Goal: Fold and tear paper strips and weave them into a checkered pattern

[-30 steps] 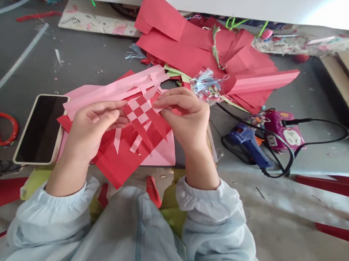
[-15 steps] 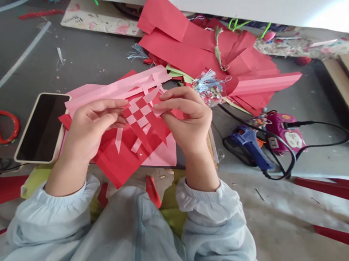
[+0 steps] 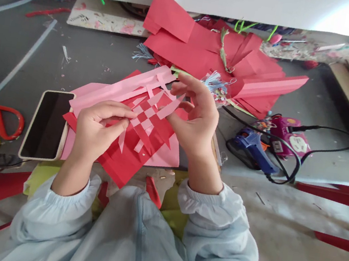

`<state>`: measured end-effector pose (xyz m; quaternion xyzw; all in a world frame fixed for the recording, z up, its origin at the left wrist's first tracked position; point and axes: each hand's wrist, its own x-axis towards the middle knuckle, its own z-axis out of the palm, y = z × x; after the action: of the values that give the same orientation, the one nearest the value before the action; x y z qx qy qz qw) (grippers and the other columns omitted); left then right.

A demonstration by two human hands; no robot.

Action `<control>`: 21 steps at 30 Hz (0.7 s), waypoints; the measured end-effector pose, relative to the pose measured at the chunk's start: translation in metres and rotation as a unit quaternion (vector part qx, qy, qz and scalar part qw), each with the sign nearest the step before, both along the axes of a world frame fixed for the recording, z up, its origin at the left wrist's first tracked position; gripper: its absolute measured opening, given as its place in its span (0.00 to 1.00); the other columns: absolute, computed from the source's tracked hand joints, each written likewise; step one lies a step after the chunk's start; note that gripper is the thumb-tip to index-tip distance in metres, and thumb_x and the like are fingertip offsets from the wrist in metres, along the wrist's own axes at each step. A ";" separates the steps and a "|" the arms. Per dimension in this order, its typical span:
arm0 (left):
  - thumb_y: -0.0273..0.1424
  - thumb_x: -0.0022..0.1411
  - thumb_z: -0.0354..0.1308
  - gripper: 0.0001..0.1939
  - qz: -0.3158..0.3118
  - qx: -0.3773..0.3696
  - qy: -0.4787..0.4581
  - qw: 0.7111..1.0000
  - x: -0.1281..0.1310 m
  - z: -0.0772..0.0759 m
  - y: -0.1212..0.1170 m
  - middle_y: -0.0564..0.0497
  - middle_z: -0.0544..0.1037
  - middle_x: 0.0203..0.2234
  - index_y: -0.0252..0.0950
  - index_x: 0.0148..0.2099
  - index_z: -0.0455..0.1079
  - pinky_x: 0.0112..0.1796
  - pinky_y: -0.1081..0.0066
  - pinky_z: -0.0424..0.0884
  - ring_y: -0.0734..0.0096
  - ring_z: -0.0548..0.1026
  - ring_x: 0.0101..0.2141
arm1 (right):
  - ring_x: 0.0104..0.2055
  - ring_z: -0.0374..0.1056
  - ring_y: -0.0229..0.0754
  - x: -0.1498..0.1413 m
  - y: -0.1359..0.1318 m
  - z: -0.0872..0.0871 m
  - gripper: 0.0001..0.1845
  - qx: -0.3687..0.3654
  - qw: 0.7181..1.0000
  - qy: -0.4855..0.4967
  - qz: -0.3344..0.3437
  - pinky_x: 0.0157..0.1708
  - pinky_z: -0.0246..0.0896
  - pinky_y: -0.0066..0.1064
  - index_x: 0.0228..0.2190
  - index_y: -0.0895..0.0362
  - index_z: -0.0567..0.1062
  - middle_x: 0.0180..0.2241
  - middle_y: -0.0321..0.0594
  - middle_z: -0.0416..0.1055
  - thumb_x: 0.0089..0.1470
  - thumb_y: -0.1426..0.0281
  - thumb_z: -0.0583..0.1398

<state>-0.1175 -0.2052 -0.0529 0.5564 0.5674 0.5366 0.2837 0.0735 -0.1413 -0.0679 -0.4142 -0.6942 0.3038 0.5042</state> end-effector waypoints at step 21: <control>0.41 0.52 0.72 0.16 0.100 -0.074 -0.143 0.982 -0.003 -0.008 0.008 0.50 0.83 0.29 0.36 0.38 0.80 0.28 0.72 0.80 0.72 0.80 0.27 | 0.27 0.70 0.35 0.001 0.007 0.009 0.29 -0.257 0.950 0.100 0.144 0.29 0.68 0.29 0.30 0.56 0.81 0.26 0.38 0.76 0.52 0.41 0.63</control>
<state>-0.1202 -0.1970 -0.0610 0.3919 0.6122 0.5925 0.3472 0.0749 -0.1345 -0.0592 -0.3925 -0.5911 0.5813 0.3984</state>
